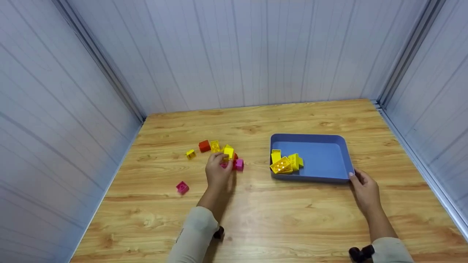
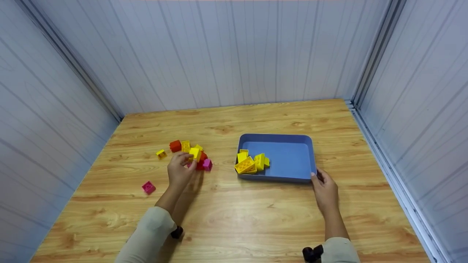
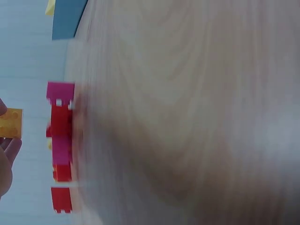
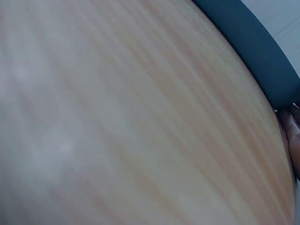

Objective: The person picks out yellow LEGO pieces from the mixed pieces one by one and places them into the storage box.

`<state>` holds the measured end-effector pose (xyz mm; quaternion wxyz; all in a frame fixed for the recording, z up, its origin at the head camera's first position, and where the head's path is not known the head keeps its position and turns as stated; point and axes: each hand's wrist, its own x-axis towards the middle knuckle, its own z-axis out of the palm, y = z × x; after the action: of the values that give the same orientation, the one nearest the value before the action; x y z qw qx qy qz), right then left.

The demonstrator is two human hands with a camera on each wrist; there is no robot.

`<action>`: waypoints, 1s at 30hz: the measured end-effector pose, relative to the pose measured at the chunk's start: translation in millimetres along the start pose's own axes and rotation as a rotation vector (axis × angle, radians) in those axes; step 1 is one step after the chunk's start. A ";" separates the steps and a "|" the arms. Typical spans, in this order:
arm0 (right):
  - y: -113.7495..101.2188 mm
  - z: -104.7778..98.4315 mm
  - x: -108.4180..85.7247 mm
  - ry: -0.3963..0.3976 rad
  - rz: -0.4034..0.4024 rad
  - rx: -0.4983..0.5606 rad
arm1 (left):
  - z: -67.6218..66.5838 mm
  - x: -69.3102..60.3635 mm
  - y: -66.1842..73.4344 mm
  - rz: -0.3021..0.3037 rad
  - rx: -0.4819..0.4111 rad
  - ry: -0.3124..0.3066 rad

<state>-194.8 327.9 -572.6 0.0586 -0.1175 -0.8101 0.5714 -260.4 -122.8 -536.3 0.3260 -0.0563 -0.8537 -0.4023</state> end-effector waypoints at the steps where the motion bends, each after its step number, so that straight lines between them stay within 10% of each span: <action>1: -0.1 -0.1 -0.1 0.000 -0.002 0.003 | 1.9 -1.5 3.2 0.024 -0.006 -0.003; 21: 0.6 2.5 0.0 0.026 -0.026 0.013 | 41.1 -34.8 74.5 0.356 -0.192 -0.227; 30: 0.8 2.1 0.8 0.017 -0.012 0.024 | 58.3 -44.0 85.3 0.375 -0.130 -0.338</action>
<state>-195.9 326.4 -574.1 0.0701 -0.1168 -0.8032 0.5799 -225.3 -16.2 -534.4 0.2430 -0.3007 -0.8431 -0.3739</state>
